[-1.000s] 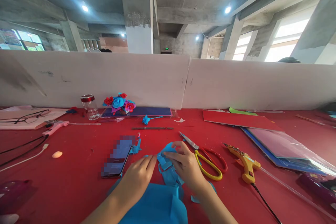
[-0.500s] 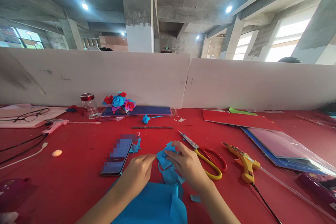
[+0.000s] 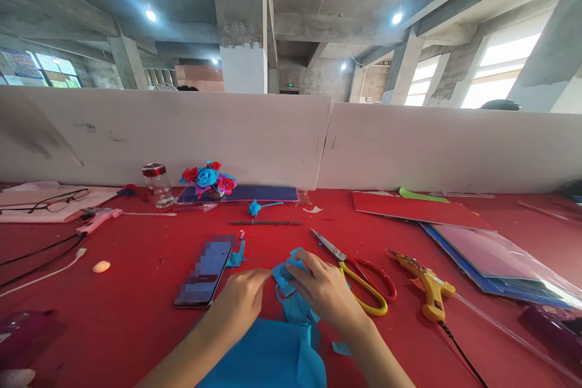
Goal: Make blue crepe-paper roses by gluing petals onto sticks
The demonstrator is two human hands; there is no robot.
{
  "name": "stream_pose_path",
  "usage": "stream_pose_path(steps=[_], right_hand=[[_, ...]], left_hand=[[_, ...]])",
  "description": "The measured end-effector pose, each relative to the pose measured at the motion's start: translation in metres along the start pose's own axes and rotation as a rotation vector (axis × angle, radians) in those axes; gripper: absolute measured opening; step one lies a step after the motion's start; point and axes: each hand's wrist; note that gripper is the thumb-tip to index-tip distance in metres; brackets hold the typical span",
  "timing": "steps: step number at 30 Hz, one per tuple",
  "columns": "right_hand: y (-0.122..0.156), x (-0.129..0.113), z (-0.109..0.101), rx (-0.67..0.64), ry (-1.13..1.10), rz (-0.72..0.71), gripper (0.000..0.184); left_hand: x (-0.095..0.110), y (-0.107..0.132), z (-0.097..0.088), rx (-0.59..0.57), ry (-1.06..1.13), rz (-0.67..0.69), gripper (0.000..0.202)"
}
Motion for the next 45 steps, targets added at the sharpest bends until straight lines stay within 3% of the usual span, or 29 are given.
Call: stream_pose_path(steps=[7, 10, 12, 14, 17, 19, 22, 24, 26, 34, 38, 40, 43, 45], right_hand=[[0.0, -0.002, 0.003, 0.043, -0.02, -0.003, 0.022], [-0.001, -0.006, 0.001, 0.103, -0.14, 0.049, 0.02], [-0.002, -0.007, -0.003, 0.233, -0.274, 0.158, 0.021], [-0.004, -0.005, -0.007, 0.445, -0.379, 0.35, 0.018], [-0.006, 0.0, -0.01, 0.662, -0.514, 0.629, 0.014], [-0.008, 0.001, -0.009, 0.593, -0.672, 0.689, 0.014], [-0.01, -0.007, -0.005, 0.28, -0.932, 0.578, 0.019], [-0.011, -0.017, -0.002, 0.109, -1.04, 0.509, 0.022], [-0.011, -0.029, 0.002, 0.036, -1.101, 0.51, 0.026], [-0.007, -0.038, 0.017, 0.067, -1.251, 0.568, 0.027], [-0.008, -0.033, 0.012, 0.065, -1.125, 0.486, 0.029], [-0.008, -0.03, 0.008, 0.071, -1.04, 0.428, 0.03], [-0.007, -0.024, 0.005, 0.087, -0.903, 0.332, 0.032], [-0.006, -0.021, 0.006, 0.11, -0.824, 0.302, 0.033]], left_hand=[[0.002, 0.002, 0.0, -0.025, -0.01, -0.014, 0.036], [0.001, 0.002, 0.002, -0.008, 0.037, -0.014, 0.037], [-0.001, 0.001, 0.005, 0.049, 0.099, -0.023, 0.035], [-0.002, 0.0, 0.007, 0.134, 0.216, -0.057, 0.03], [-0.001, -0.004, 0.005, 0.243, 0.567, -0.148, 0.023], [0.002, -0.006, 0.002, 0.281, 0.854, -0.206, 0.022], [0.007, -0.009, 0.0, 0.273, 1.188, -0.263, 0.02], [0.01, -0.01, 0.001, 0.228, 1.329, -0.281, 0.02], [0.012, -0.01, 0.005, 0.193, 1.406, -0.284, 0.019], [0.013, -0.011, 0.016, 0.151, 1.38, -0.252, 0.021], [0.008, -0.011, 0.015, 0.11, 1.324, -0.281, 0.023], [0.004, -0.012, 0.01, 0.159, 1.29, -0.3, 0.023], [-0.001, -0.012, -0.005, 0.341, 1.176, -0.311, 0.021], [-0.003, -0.011, -0.015, 0.36, 1.112, -0.259, 0.024]])
Point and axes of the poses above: each hand's wrist, its own y-axis away from the middle knuckle, its own z-axis out of the palm, x = y × z, and after that the axes turned 6 degrees about z, right-handed
